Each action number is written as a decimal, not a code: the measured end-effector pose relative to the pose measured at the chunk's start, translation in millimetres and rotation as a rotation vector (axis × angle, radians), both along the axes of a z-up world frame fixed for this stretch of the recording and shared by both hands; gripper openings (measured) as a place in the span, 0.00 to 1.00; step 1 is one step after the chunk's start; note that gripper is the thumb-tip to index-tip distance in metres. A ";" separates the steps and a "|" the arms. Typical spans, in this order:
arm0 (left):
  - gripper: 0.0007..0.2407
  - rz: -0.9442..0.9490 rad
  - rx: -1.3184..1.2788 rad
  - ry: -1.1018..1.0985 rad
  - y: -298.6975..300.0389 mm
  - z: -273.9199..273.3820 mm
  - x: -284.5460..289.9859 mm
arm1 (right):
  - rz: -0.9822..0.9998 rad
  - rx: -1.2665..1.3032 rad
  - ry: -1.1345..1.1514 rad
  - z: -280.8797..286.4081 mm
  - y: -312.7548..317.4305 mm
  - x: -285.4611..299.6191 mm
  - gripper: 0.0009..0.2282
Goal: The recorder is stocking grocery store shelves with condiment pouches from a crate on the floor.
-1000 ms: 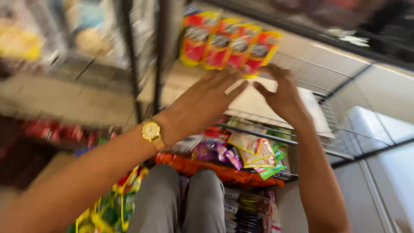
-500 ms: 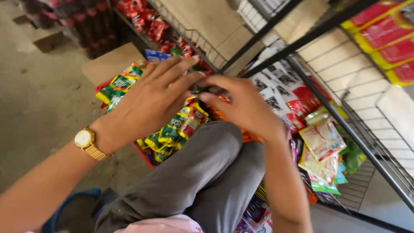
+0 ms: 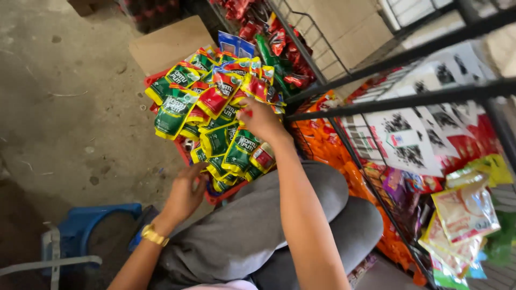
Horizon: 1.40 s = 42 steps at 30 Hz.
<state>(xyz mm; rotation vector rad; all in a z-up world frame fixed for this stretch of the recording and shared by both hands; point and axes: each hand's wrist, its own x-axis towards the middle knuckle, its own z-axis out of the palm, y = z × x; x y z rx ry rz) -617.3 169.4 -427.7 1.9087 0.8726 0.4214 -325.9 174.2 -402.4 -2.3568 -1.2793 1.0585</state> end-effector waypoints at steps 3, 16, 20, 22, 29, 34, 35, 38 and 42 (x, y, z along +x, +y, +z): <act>0.13 -0.006 -0.058 0.007 6.0 -23.7 11.1 | -0.014 0.041 -0.019 4.0 5.7 -7.0 0.20; 0.24 0.192 0.669 0.355 155.0 -180.3 165.8 | -0.030 0.130 0.046 41.5 1.9 -4.7 0.18; 0.29 0.130 0.443 0.528 162.0 -156.6 181.6 | -0.026 0.142 -0.001 36.7 -0.2 1.1 0.17; 0.31 0.122 0.231 0.608 163.9 -141.0 183.0 | -0.018 0.134 0.000 35.5 0.2 -0.1 0.17; 0.26 0.130 -0.014 0.235 149.3 -163.4 172.5 | -0.082 0.069 -0.053 49.7 4.8 4.7 0.19; 0.20 0.202 -0.345 -0.268 118.1 -106.0 149.0 | -0.260 0.257 -0.068 22.9 5.2 21.4 0.27; 0.20 0.207 -0.346 -0.266 111.1 -86.0 145.9 | -0.257 0.255 -0.065 17.6 10.7 23.5 0.27; 0.19 0.191 -0.542 -0.417 89.8 -29.7 128.6 | -0.397 0.454 0.287 2.0 26.9 14.9 0.26; 0.18 0.102 -0.682 -0.488 81.8 7.8 123.2 | -0.637 0.635 0.820 2.4 44.0 1.4 0.16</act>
